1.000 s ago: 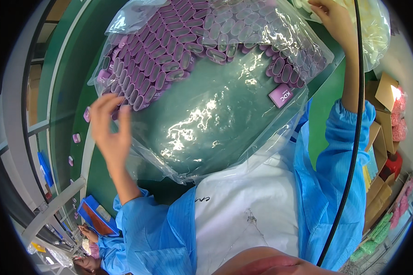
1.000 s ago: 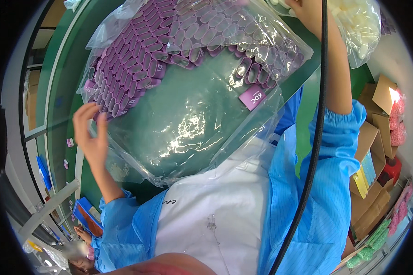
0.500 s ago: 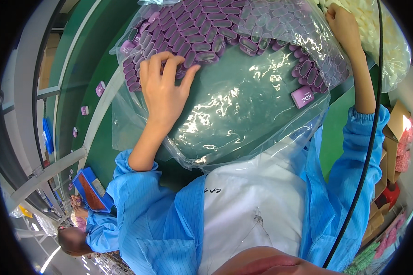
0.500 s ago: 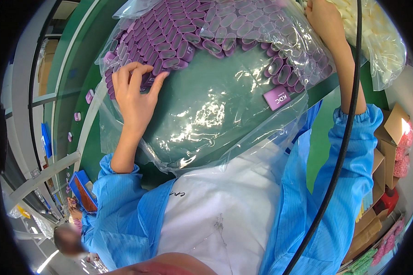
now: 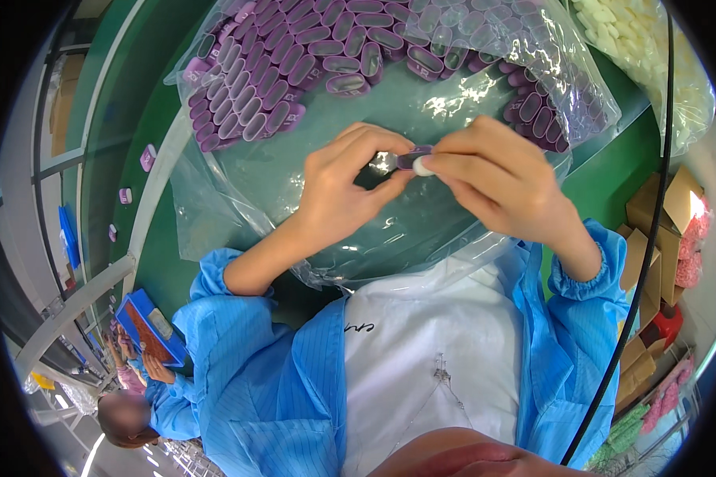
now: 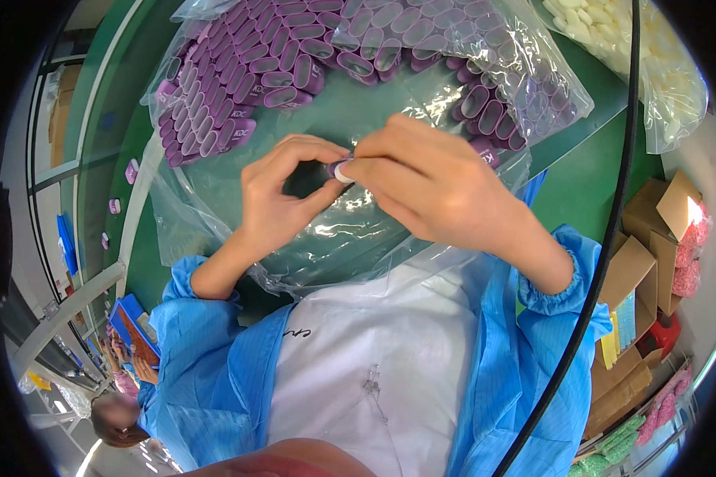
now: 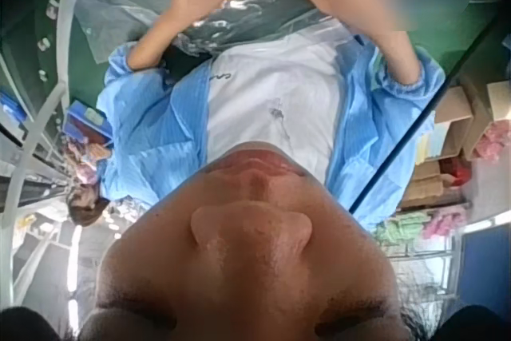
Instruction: The person repeatedly picks up small purple plastic cases and white cylindrical inserts from a green table. They insert the white cylinders into the purple cases and place the assembled units into a clear plastic bag. The process is continuous and repetitive throughout the clip.
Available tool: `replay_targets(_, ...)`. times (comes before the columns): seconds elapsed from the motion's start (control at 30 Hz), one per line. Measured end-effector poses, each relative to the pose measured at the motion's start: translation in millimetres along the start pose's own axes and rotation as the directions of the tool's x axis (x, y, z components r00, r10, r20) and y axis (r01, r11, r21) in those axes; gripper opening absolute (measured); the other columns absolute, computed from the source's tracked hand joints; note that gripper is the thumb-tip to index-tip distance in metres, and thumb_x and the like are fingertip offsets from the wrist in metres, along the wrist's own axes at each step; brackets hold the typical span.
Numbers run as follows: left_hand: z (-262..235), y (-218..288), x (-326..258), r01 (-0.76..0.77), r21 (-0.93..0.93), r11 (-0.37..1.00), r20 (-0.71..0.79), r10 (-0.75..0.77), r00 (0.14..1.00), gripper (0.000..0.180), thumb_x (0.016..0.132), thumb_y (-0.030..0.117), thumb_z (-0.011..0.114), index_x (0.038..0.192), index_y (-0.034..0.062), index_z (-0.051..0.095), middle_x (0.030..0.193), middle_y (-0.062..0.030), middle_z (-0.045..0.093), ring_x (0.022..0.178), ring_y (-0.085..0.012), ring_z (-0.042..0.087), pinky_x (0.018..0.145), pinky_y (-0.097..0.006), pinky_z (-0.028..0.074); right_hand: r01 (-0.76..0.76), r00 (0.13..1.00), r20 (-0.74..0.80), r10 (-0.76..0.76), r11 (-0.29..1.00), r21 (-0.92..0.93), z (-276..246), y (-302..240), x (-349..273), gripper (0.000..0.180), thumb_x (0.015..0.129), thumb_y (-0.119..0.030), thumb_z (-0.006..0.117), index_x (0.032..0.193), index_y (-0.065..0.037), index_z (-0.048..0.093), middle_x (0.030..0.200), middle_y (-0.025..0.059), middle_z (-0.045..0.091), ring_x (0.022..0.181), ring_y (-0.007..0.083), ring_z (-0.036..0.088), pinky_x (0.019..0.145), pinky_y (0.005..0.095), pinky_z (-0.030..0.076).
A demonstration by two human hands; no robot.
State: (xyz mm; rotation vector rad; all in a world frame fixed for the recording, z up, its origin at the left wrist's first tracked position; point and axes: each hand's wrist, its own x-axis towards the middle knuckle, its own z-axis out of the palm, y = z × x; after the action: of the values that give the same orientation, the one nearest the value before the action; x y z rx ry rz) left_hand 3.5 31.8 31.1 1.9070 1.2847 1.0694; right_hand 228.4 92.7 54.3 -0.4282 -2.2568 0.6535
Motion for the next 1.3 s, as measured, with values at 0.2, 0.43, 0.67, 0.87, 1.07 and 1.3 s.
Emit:
replay_targets(0.2, 7, -10, 1, -0.039, -0.039, 0.998, 0.016, 0.04, 0.999, 0.031, 0.07, -0.007, 0.082, 0.099, -0.0007, 0.07, 0.098, -0.0108, 0.074, 0.091, -0.0243, 0.072, 0.079, -0.032, 0.057, 0.051, 0.998, 0.052, -0.045, 0.99, -0.128, 19, 3, -6, 0.033, 0.066, 0.0, 0.071, 0.098, 0.008, 0.068, 0.093, 0.0131, 0.061, 0.078, 0.0256, 0.061, 0.06, 0.0333, 0.053)
replay_targets(0.43, 8, -15, 2, -0.086, -0.034, 0.996, -0.036, 0.084, 0.996, 0.032, 0.069, -0.004, 0.084, 0.096, 0.0042, 0.069, 0.092, -0.0084, 0.072, 0.084, -0.0259, 0.069, 0.071, -0.034, 0.056, 0.052, 0.997, 0.077, -0.033, 0.965, -0.258, 28, -8, -2, 0.033, 0.064, -0.002, 0.068, 0.095, 0.01, 0.067, 0.093, 0.013, 0.061, 0.076, 0.0235, 0.059, 0.058, 0.0313, 0.052)
replay_targets(0.67, 10, -16, -1, -0.064, -0.049, 0.997, -0.013, 0.064, 0.998, 0.03, 0.071, -0.003, 0.084, 0.096, 0.0033, 0.07, 0.093, -0.0089, 0.072, 0.084, -0.0248, 0.07, 0.071, -0.033, 0.056, 0.052, 0.998, 0.029, -0.049, 0.988, -0.146, 22, 3, -7, 0.036, 0.066, -0.003, 0.07, 0.1, 0.009, 0.068, 0.098, 0.0147, 0.068, 0.075, 0.0235, 0.062, 0.057, 0.031, 0.053)
replay_targets(0.87, 11, -16, -1, -0.073, -0.06, 0.995, 0.0, 0.073, 0.997, 0.029, 0.072, -0.002, 0.085, 0.097, 0.002, 0.07, 0.094, -0.0097, 0.073, 0.085, -0.024, 0.07, 0.072, -0.032, 0.056, 0.072, 0.997, 0.048, -0.065, 0.985, -0.157, 14, 7, -12, 0.036, 0.066, -0.002, 0.07, 0.101, 0.007, 0.069, 0.094, 0.0139, 0.068, 0.075, 0.0257, 0.065, 0.06, 0.0315, 0.055)
replay_targets(1.07, 12, -20, 0, -0.102, -0.067, 0.993, -0.015, 0.101, 0.995, 0.029, 0.072, -0.001, 0.085, 0.095, 0.0028, 0.069, 0.091, -0.0093, 0.072, 0.084, -0.0254, 0.07, 0.07, -0.033, 0.056, 0.068, 0.998, 0.009, -0.067, 0.99, -0.12, 26, 15, -13, 0.035, 0.066, -0.003, 0.07, 0.1, 0.006, 0.069, 0.095, 0.0143, 0.067, 0.077, 0.0261, 0.065, 0.061, 0.0322, 0.056)
replay_targets(1.3, 12, -19, 0, -0.112, -0.069, 0.991, -0.016, 0.112, 0.994, 0.027, 0.073, -0.001, 0.085, 0.096, 0.0029, 0.07, 0.091, -0.0099, 0.072, 0.084, -0.026, 0.07, 0.071, -0.033, 0.057, 0.146, 0.988, 0.072, -0.133, 0.966, -0.215, 21, 15, -21, 0.032, 0.07, -0.001, 0.071, 0.101, 0.007, 0.069, 0.1, 0.017, 0.068, 0.08, 0.0268, 0.066, 0.061, 0.033, 0.058)
